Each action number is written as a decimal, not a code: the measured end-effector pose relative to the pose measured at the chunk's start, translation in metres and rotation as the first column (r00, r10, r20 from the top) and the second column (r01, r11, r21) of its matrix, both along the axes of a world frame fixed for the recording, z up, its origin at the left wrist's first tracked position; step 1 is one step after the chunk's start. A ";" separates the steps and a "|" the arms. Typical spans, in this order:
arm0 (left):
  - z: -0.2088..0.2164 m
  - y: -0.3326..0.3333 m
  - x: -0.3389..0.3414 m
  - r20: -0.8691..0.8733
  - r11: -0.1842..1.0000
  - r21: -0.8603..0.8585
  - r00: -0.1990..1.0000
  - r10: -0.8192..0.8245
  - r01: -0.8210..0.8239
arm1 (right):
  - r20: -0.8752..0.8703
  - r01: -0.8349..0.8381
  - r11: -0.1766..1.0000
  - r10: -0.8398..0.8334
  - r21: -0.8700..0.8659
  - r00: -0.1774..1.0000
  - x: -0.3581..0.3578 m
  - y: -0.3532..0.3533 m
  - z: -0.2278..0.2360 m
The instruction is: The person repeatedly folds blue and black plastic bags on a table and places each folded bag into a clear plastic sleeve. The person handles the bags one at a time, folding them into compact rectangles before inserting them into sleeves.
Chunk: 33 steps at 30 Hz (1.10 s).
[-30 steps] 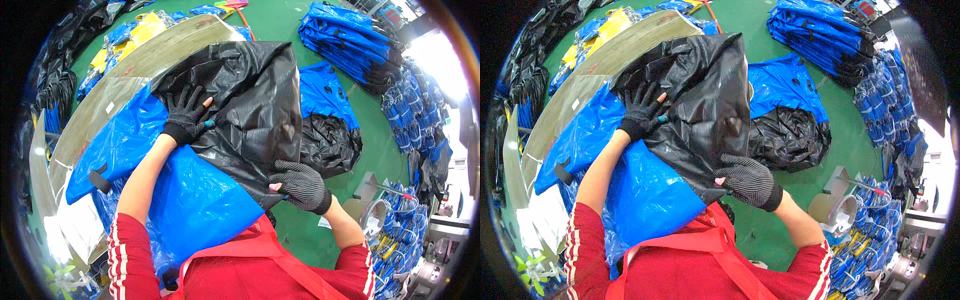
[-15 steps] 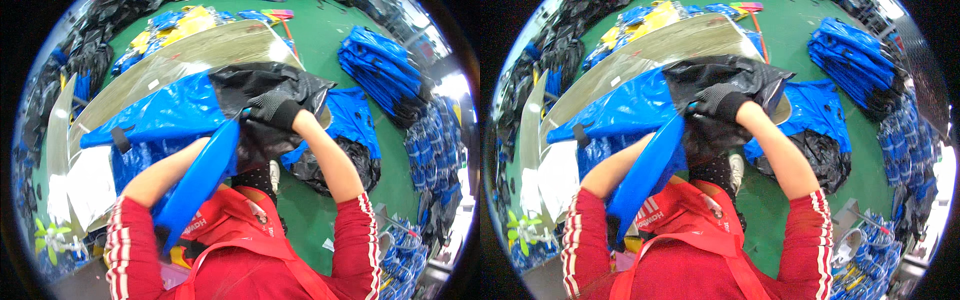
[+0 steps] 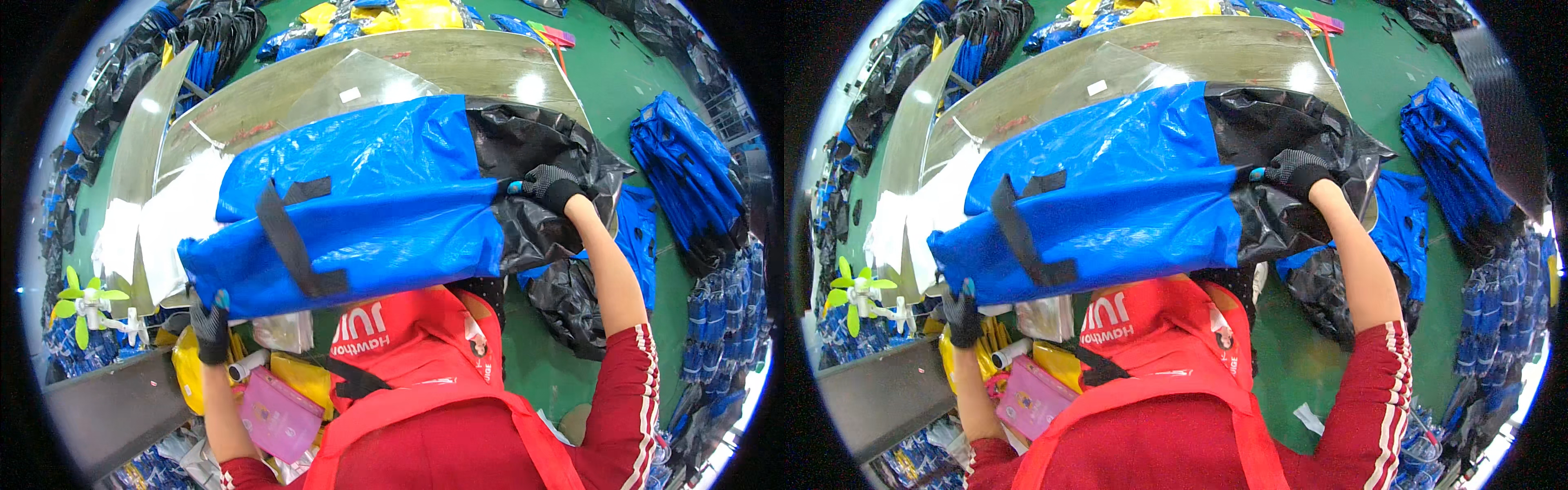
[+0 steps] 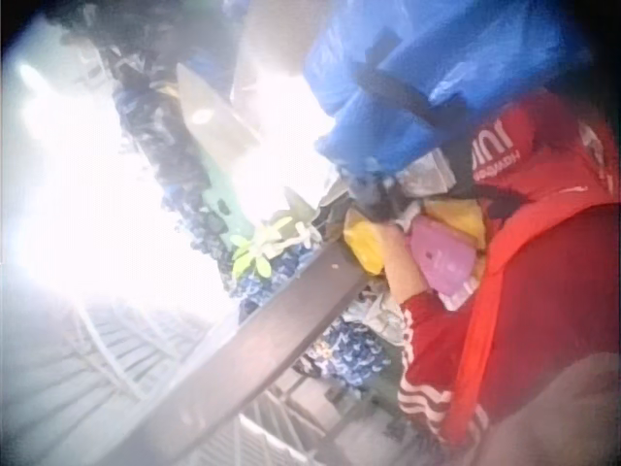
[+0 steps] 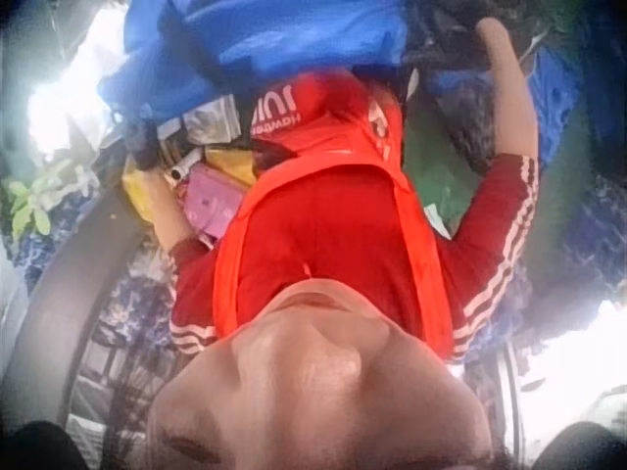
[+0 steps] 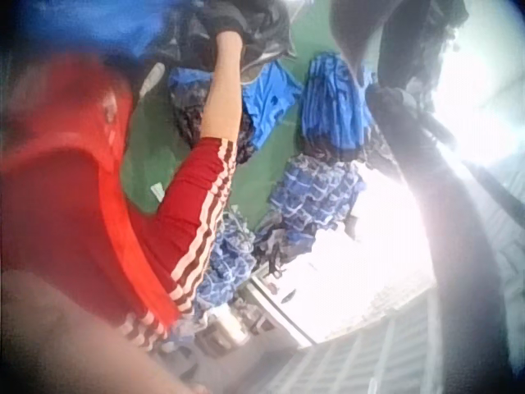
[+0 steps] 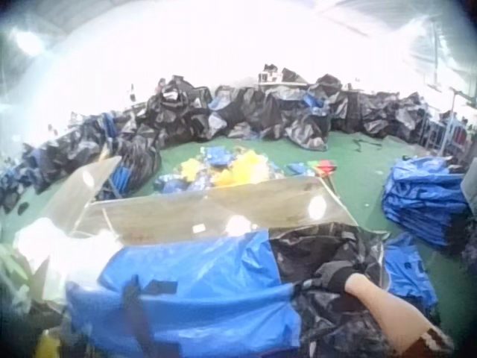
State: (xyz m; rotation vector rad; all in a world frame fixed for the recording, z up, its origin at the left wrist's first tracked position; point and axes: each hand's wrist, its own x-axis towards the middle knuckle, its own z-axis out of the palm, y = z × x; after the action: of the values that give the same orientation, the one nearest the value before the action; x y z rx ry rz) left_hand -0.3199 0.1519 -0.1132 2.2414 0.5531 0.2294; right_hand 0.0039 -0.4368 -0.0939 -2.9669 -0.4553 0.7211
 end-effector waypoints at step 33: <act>0.000 -0.375 0.314 -0.042 0.249 0.706 0.390 -0.920 0.663 | 0.557 -0.103 0.924 -0.131 0.369 0.820 -0.121 -0.056 0.061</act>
State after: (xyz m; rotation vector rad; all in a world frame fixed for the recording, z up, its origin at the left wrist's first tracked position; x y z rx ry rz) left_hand -0.0057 -0.2231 -0.1133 2.6702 -1.1738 0.3178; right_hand -0.1169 -0.4932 -0.0327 -2.7349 -0.5228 -0.2813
